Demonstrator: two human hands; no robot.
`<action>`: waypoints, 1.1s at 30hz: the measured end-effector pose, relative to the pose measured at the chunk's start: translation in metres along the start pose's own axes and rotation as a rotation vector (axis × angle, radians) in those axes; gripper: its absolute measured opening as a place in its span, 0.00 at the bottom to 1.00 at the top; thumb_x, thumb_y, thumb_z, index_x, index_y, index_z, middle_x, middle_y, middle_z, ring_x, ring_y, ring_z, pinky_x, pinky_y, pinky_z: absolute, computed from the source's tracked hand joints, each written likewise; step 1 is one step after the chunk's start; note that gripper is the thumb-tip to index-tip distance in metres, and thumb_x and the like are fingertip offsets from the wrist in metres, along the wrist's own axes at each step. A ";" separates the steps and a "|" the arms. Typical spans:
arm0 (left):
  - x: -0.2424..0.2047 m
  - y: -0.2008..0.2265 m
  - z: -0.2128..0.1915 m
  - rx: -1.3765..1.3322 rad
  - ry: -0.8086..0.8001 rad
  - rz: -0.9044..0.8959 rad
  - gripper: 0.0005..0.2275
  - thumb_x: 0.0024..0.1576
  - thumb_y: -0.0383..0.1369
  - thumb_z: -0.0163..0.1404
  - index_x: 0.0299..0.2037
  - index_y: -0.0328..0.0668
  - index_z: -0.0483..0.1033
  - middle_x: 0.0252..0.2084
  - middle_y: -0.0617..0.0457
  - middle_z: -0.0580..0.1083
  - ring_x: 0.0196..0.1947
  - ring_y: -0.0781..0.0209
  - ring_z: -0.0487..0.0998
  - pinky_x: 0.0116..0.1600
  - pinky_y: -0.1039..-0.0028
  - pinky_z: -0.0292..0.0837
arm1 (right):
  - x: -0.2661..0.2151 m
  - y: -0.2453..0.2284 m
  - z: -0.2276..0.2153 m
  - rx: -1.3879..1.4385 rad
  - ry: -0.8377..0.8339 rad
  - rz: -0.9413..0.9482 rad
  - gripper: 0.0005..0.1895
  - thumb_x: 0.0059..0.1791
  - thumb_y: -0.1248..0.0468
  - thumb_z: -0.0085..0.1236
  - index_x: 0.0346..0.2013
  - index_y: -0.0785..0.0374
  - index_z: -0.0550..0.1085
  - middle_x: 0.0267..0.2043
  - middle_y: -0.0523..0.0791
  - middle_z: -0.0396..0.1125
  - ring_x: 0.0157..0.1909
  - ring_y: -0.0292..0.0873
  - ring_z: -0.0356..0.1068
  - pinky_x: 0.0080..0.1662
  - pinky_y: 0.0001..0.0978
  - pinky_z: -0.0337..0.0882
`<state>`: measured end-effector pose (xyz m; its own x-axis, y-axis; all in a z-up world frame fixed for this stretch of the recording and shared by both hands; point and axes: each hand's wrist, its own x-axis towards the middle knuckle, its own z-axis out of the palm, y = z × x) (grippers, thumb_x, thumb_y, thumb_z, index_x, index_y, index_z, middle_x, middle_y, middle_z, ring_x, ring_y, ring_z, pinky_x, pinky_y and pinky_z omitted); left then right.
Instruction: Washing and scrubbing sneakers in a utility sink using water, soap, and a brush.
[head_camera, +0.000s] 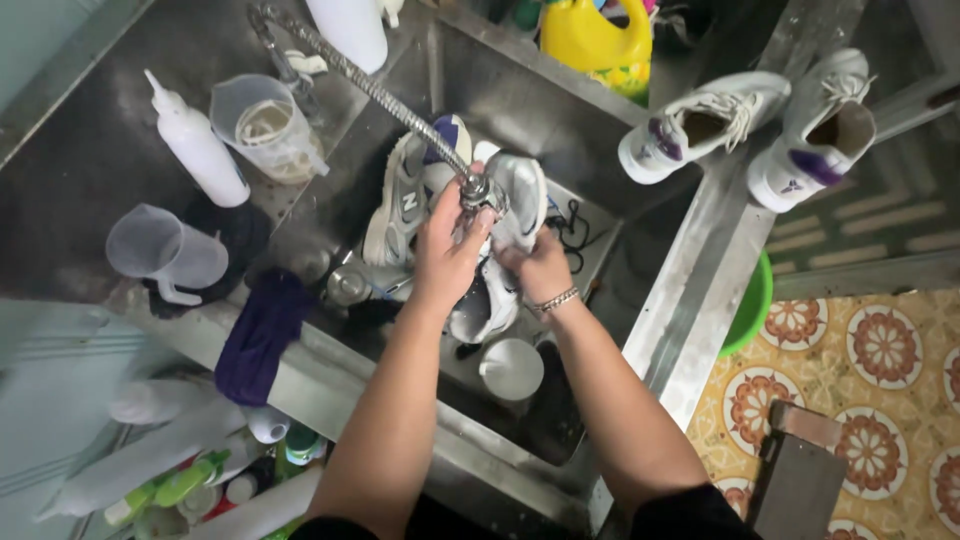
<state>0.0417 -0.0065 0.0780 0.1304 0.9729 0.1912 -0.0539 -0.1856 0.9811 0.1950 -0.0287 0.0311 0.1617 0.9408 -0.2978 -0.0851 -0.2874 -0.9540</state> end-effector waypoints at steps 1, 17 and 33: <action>-0.001 -0.003 0.002 -0.001 -0.002 -0.006 0.22 0.64 0.28 0.52 0.69 0.35 0.65 0.55 0.48 0.77 0.51 0.64 0.78 0.61 0.73 0.72 | -0.005 -0.001 -0.001 0.000 0.002 0.006 0.20 0.45 0.71 0.61 0.52 0.68 0.71 0.46 0.46 0.75 0.43 0.38 0.74 0.46 0.32 0.76; 0.017 -0.017 0.007 -0.441 -0.093 0.015 0.25 0.67 0.25 0.52 0.74 0.31 0.58 0.68 0.47 0.69 0.61 0.67 0.72 0.67 0.75 0.67 | 0.011 0.003 -0.031 0.086 0.259 -0.127 0.11 0.48 0.73 0.58 0.45 0.69 0.77 0.41 0.42 0.75 0.38 0.32 0.71 0.41 0.26 0.71; 0.023 -0.016 0.005 -0.314 -0.070 0.144 0.26 0.66 0.27 0.57 0.72 0.30 0.61 0.63 0.44 0.74 0.55 0.65 0.77 0.62 0.74 0.75 | 0.018 -0.023 -0.036 0.086 0.453 -0.236 0.10 0.50 0.68 0.66 0.43 0.71 0.77 0.40 0.44 0.76 0.39 0.33 0.73 0.45 0.26 0.73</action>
<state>0.0502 0.0178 0.0669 0.1667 0.9260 0.3388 -0.3772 -0.2575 0.8896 0.2353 -0.0118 0.0467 0.5939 0.8008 -0.0778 -0.0725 -0.0431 -0.9964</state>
